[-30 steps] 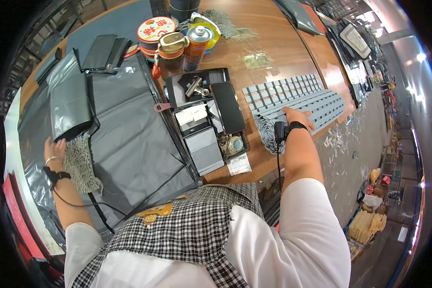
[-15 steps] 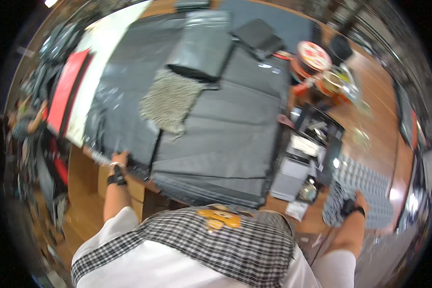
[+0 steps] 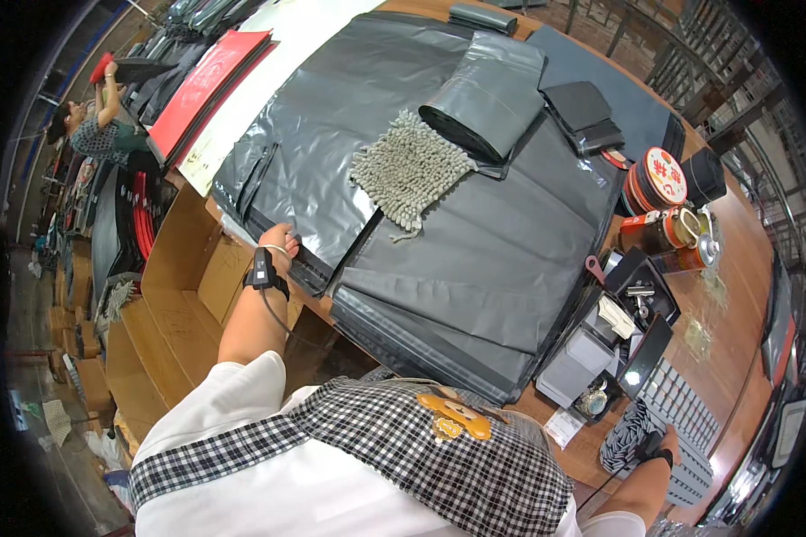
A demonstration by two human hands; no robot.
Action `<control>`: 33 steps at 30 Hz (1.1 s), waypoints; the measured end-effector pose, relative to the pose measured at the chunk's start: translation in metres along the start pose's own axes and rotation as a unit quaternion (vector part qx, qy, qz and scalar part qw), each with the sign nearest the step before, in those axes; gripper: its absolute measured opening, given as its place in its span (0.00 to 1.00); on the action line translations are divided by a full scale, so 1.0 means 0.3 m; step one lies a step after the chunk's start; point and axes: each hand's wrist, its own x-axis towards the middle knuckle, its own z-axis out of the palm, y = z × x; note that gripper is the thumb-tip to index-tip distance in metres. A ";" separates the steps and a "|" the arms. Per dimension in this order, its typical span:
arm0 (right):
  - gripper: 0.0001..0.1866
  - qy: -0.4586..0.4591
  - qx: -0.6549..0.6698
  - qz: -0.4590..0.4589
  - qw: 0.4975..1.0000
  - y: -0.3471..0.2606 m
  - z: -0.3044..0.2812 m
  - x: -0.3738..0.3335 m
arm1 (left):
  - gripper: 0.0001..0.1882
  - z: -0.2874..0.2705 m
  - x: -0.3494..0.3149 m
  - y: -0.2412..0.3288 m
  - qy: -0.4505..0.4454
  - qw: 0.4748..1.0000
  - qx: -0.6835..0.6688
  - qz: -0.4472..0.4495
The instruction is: The person picks up a gray mat and labels, carries them to a table, and compares the labels. They unroll the mat, roll it back up, and place it into a gray plastic bag before pressing it flat.
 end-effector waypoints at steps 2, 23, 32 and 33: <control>0.66 0.006 -0.024 -0.009 1.000 0.009 -0.044 0.040 | 0.17 0.065 0.002 0.000 -0.044 0.996 -0.076 -0.026; 0.63 0.114 -0.101 0.070 0.986 -0.058 -0.093 -0.404 | 0.16 -0.216 -0.455 0.861 0.223 0.704 0.149 0.657; 0.63 0.133 -0.063 0.078 0.986 -0.018 -0.081 -0.382 | 0.15 -0.172 -0.229 0.239 -0.189 0.949 0.143 0.208; 0.63 0.129 -0.055 0.065 0.988 -0.016 -0.067 -0.355 | 0.17 -0.208 -0.166 0.177 -0.178 0.955 0.169 0.166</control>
